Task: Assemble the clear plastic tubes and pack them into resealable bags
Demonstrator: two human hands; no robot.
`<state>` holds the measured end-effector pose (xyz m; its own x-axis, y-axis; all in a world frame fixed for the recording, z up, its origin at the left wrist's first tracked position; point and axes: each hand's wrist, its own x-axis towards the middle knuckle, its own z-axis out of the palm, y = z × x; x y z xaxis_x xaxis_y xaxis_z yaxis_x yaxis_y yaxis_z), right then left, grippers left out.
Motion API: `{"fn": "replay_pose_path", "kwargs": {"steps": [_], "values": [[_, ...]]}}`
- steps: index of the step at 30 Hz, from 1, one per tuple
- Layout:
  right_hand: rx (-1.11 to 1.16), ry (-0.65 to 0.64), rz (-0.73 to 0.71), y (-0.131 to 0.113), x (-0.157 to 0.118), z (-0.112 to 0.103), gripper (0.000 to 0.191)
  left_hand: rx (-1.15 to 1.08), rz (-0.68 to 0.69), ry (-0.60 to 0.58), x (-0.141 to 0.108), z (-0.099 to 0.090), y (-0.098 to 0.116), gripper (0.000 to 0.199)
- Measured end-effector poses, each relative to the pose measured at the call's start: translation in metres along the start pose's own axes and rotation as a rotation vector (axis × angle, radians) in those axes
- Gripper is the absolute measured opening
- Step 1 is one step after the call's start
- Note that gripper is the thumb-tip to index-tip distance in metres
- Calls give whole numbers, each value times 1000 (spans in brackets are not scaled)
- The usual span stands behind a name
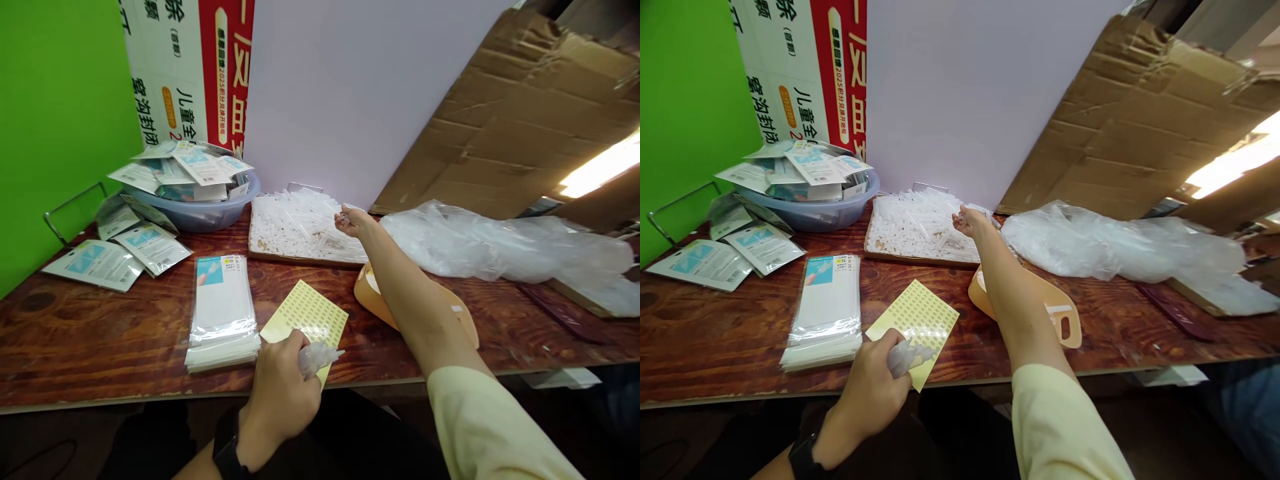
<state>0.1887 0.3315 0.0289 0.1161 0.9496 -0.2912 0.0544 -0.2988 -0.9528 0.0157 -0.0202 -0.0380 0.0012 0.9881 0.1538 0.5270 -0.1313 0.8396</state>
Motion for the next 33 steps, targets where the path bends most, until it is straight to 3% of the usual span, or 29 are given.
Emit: {"fn": "replay_pose_path", "kwargs": {"steps": [6, 14, 18, 25, 33], "values": [[-412, 151, -213, 9, 9, 8, 33, 9, 2, 3, 0, 0, 1, 21], [-1029, 51, -418, 21, 11, 28, 30, 47, 7, 3, 0, 2, 2, 21], [-1196, 57, -416, 15, 9, 24, 32, 16, -1, -15, 0, -1, 3, 20], [-1391, 12, -340, 2, -5, -6, 29, 35, 26, -2, 0, -3, 4, 20], [-1672, -169, -240, 18, -27, -7, 23, 32, 32, 0, -1, -3, 2, 20]]}}
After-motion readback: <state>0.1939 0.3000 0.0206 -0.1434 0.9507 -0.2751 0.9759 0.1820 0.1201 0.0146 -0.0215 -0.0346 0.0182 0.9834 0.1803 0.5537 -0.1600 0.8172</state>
